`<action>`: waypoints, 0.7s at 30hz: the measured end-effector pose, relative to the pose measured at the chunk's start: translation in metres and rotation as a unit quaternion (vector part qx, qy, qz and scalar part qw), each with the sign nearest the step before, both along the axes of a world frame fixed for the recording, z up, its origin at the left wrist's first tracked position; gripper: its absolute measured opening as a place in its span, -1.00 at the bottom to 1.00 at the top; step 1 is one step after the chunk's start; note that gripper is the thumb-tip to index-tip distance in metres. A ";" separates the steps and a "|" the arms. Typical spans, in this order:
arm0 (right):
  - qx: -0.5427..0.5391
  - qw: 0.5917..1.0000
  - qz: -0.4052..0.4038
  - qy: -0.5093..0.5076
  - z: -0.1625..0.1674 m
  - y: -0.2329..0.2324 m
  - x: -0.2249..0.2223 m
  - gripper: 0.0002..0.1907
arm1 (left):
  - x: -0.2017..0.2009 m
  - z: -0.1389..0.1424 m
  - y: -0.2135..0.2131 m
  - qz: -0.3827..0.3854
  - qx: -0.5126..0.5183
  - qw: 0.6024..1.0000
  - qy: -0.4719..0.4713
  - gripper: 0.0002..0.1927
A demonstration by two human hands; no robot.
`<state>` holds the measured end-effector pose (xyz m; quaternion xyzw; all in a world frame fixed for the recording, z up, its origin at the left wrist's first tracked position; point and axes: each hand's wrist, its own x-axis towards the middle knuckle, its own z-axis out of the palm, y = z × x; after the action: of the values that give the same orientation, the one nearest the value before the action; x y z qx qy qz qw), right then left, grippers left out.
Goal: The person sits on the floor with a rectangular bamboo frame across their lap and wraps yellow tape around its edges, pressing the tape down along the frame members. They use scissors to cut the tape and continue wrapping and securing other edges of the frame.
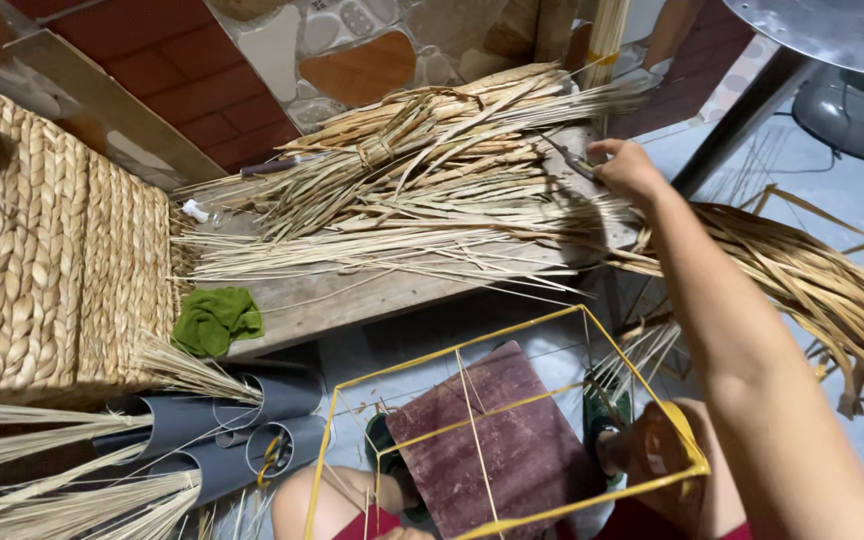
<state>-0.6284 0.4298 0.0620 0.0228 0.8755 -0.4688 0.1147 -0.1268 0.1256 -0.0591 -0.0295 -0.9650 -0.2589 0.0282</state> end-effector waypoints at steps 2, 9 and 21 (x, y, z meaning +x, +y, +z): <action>-0.026 0.999 0.022 -0.015 0.003 0.026 0.018 -0.51 | -0.002 0.015 0.002 -0.003 0.006 1.000 0.010 -0.57; -0.294 0.956 0.001 0.002 -0.005 0.144 0.196 -0.44 | -0.023 0.123 -0.008 -0.012 0.154 0.960 -0.232 -0.34; -0.402 0.908 -0.110 -0.036 -0.081 0.213 0.498 -0.12 | -0.192 0.197 0.129 -0.376 0.106 0.920 -0.023 -0.63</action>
<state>-0.1300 0.6432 -0.0192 0.0879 0.6003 -0.7895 0.0932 -0.3187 0.2547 0.1381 -0.3809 -0.8503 -0.3518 -0.0902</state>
